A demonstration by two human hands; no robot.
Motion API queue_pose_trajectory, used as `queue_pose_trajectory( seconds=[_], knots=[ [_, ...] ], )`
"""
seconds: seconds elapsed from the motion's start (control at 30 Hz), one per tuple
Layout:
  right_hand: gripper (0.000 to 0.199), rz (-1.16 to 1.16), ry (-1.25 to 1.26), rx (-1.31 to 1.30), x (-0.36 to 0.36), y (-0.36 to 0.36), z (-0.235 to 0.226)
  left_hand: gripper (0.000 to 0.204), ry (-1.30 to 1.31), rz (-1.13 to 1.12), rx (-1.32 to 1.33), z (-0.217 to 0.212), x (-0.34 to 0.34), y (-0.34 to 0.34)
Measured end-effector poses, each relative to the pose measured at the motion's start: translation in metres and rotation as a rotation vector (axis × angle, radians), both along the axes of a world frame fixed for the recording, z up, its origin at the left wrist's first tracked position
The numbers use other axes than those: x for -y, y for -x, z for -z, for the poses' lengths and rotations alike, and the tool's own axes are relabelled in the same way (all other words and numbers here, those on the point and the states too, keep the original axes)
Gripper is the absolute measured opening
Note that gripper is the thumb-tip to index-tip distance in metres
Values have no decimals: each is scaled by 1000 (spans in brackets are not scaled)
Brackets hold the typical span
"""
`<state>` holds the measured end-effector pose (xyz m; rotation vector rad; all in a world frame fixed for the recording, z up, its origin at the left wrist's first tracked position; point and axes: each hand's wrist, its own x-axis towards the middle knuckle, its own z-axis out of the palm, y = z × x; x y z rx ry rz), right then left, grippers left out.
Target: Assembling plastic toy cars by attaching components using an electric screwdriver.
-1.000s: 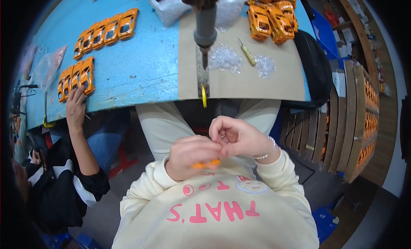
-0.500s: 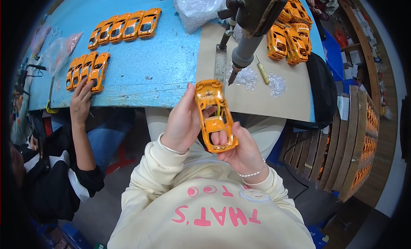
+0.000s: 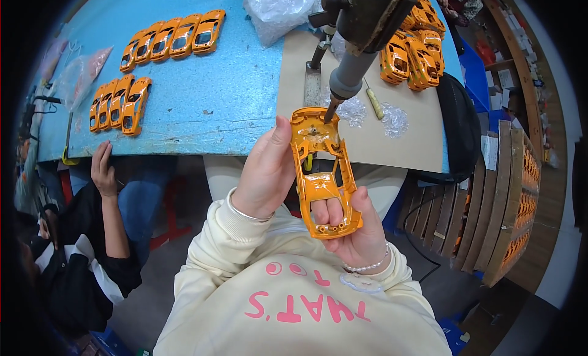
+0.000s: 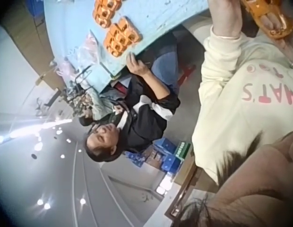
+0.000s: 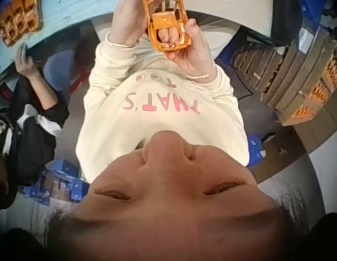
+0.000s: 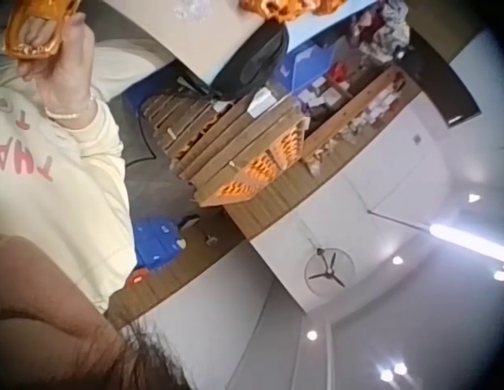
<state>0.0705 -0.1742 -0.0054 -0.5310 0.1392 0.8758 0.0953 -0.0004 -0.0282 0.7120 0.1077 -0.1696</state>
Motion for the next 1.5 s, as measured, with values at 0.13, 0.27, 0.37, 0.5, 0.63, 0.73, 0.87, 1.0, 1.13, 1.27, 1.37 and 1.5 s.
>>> queue_pose_trajectory(
  seconds=[0.13, 0.27, 0.37, 0.5, 0.63, 0.73, 0.87, 1.0, 1.13, 1.27, 1.37, 1.5],
  knots=[
    [59, -5, -14, -5, -1, 1, 0, 57, 7, -10, 1, 2, 0, 1],
    [58, -7, -12, -3, 0, 2, -1, 57, 10, 5, -2, 3, -2, 4],
    [57, -4, -9, -1, -1, 3, 0, 56, 2, -4, -25, 2, 0, 4],
    [55, 5, 4, -43, 1, 3, 14, 55, -41, -32, -175, 15, 1, 12],
    [54, -30, 183, -95, 0, -4, 30, 54, 158, -40, -334, 19, 5, 23],
    [40, -382, 468, 204, 1, -18, 39, 55, 265, -69, -382, 27, 2, 33],
    [15, -162, 1043, 780, 16, -53, 65, 56, 251, -143, -389, 40, -1, 42],
    [12, 320, 1522, 1491, 15, -95, 77, 57, 219, -136, -381, 44, 2, 46],
    [13, 321, 1546, 1582, 7, -111, 86, 59, 189, -103, -373, 42, 6, 48],
    [12, 348, 1600, 1669, -1, -111, 88, 59, 163, -93, -359, 40, 8, 50],
    [11, 375, 1538, 1663, 1, -97, 83, 58, 164, -98, -346, 37, 13, 49],
    [12, 315, 1292, 1532, 7, -50, 67, 55, 121, -108, -377, 30, 22, 51]
  ],
)
